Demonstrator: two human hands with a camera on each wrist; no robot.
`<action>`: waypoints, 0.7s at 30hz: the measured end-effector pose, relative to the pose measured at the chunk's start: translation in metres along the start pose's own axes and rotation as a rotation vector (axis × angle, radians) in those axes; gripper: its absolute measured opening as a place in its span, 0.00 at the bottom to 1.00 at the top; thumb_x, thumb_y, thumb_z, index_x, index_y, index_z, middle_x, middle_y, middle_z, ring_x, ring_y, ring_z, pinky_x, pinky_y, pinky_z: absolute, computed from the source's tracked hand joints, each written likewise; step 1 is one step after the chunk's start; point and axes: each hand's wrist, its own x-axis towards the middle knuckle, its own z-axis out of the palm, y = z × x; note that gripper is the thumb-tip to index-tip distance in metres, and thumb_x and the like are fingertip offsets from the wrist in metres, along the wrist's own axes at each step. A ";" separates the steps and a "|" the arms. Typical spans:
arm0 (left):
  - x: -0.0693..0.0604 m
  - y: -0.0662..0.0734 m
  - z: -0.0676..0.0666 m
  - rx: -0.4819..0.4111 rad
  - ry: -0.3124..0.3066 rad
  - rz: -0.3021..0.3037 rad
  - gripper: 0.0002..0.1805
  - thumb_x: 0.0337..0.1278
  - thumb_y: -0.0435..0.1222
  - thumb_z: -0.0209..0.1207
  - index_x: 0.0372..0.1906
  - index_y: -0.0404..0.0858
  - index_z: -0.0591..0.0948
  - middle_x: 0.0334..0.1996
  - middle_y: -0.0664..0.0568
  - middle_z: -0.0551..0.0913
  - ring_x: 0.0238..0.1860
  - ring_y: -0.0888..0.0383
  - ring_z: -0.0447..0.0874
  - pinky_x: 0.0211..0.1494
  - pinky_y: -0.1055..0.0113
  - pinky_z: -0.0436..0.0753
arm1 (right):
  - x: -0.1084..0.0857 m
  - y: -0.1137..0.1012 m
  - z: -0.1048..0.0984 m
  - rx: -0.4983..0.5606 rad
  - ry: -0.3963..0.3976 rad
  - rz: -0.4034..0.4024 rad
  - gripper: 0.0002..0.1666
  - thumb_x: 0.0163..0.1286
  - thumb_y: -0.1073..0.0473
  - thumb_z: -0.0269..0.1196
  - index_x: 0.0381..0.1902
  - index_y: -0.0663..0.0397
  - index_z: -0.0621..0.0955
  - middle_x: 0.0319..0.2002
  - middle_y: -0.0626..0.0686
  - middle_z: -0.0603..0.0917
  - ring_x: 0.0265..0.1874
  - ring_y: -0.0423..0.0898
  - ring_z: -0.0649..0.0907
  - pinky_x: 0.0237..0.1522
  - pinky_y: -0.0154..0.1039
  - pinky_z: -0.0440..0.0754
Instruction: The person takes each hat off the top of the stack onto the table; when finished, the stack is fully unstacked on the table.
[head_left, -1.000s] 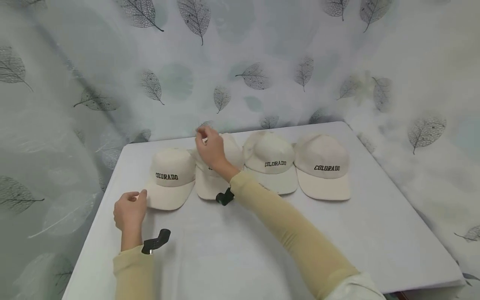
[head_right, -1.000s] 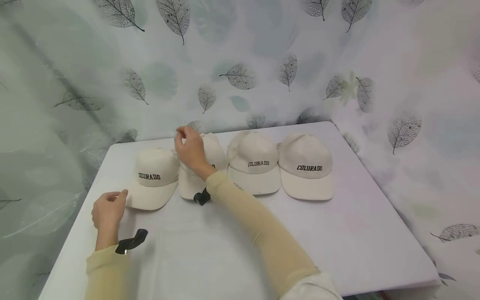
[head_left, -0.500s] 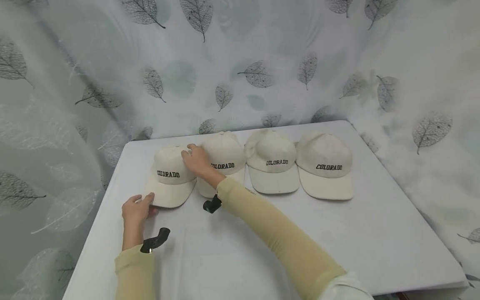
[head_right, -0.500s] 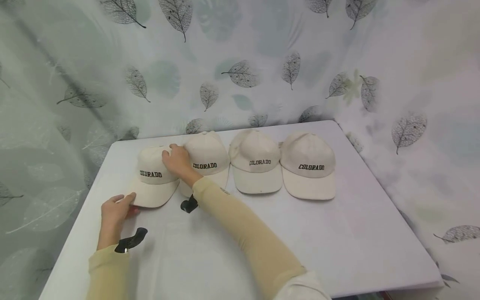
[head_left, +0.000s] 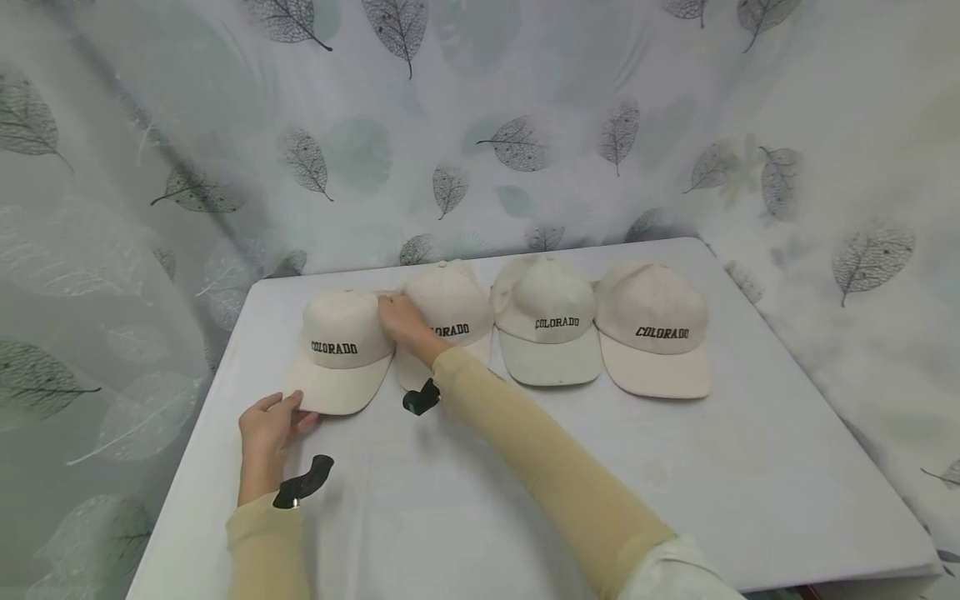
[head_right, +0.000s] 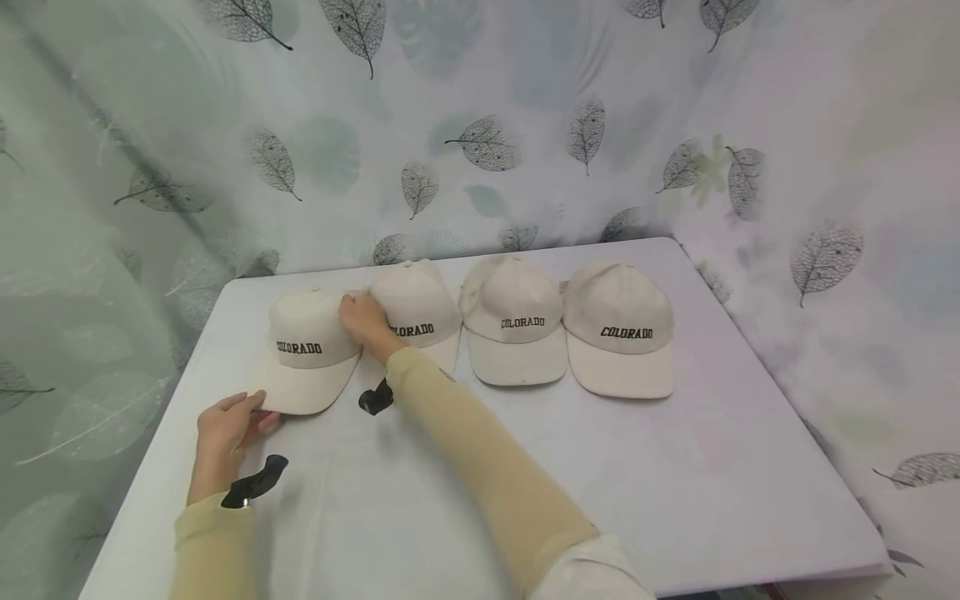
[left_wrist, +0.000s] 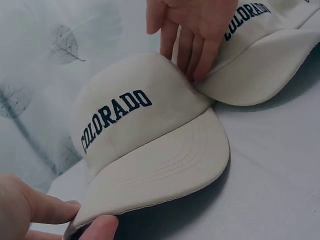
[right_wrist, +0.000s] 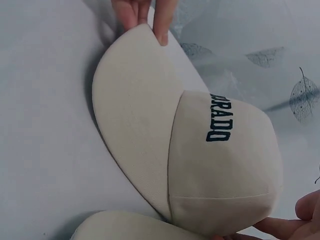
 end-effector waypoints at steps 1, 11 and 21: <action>0.000 0.000 0.000 -0.001 0.001 -0.006 0.39 0.73 0.39 0.54 0.78 0.33 0.49 0.57 0.37 0.74 0.34 0.63 0.85 0.45 0.69 0.84 | 0.000 0.000 0.000 -0.009 0.003 0.009 0.31 0.81 0.49 0.36 0.68 0.61 0.72 0.68 0.55 0.71 0.63 0.47 0.72 0.63 0.39 0.69; 0.002 -0.002 -0.001 -0.010 -0.006 -0.017 0.37 0.74 0.40 0.52 0.78 0.35 0.51 0.57 0.38 0.74 0.36 0.62 0.86 0.45 0.69 0.84 | -0.004 -0.001 0.003 -0.136 -0.016 0.107 0.40 0.79 0.40 0.35 0.69 0.65 0.70 0.68 0.58 0.72 0.60 0.49 0.75 0.62 0.41 0.71; 0.001 -0.002 -0.003 -0.018 -0.015 -0.030 0.36 0.74 0.38 0.52 0.78 0.35 0.50 0.60 0.37 0.73 0.38 0.60 0.86 0.45 0.68 0.84 | -0.007 -0.007 0.006 -0.152 -0.107 0.159 0.43 0.79 0.36 0.28 0.71 0.60 0.69 0.69 0.56 0.71 0.65 0.51 0.73 0.64 0.44 0.70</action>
